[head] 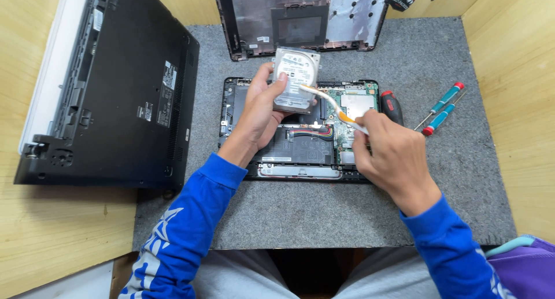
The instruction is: Disassembling a laptop to clean and access internal components using a screwdriver and brush.
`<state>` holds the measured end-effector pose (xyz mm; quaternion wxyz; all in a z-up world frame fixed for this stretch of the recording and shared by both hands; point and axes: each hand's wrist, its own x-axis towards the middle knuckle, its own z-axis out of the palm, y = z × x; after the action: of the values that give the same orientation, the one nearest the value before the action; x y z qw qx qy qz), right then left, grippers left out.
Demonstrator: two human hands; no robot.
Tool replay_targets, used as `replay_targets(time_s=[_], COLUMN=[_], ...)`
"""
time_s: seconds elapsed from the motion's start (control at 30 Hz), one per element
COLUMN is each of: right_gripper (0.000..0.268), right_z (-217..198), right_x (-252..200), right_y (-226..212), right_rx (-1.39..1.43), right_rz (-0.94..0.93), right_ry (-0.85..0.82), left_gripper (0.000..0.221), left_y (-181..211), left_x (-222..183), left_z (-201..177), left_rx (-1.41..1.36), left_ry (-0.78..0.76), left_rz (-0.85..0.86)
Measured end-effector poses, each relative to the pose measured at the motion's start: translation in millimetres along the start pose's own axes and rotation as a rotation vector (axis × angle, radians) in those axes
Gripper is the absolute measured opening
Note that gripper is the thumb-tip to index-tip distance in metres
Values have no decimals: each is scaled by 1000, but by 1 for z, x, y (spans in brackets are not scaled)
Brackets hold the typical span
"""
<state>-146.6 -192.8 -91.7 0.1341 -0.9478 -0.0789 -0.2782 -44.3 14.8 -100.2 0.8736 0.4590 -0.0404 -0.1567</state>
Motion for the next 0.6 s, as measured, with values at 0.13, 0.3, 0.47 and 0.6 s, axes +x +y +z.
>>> replay_targets(time_s=[0.13,0.3,0.47,0.6], right_gripper=[9,11,10,13], right_z=[13,7,23,26], right_x=[32,45,38,29], right_y=[32,38,20,32], right_rx=[-197,143,207,224], right_rz=[-99,-22,-26,-9], right_ry=[93,153,70,138], left_gripper=[25,20,38,33], left_y=[-8,-10,2,8], left_x=[9,11,2,2], left_z=[-9,-12,-8,-7], left_rx=[79,194,1216,1353], left_ry=[-199,-228,1,63], left_rz=[49,180,1051,1238])
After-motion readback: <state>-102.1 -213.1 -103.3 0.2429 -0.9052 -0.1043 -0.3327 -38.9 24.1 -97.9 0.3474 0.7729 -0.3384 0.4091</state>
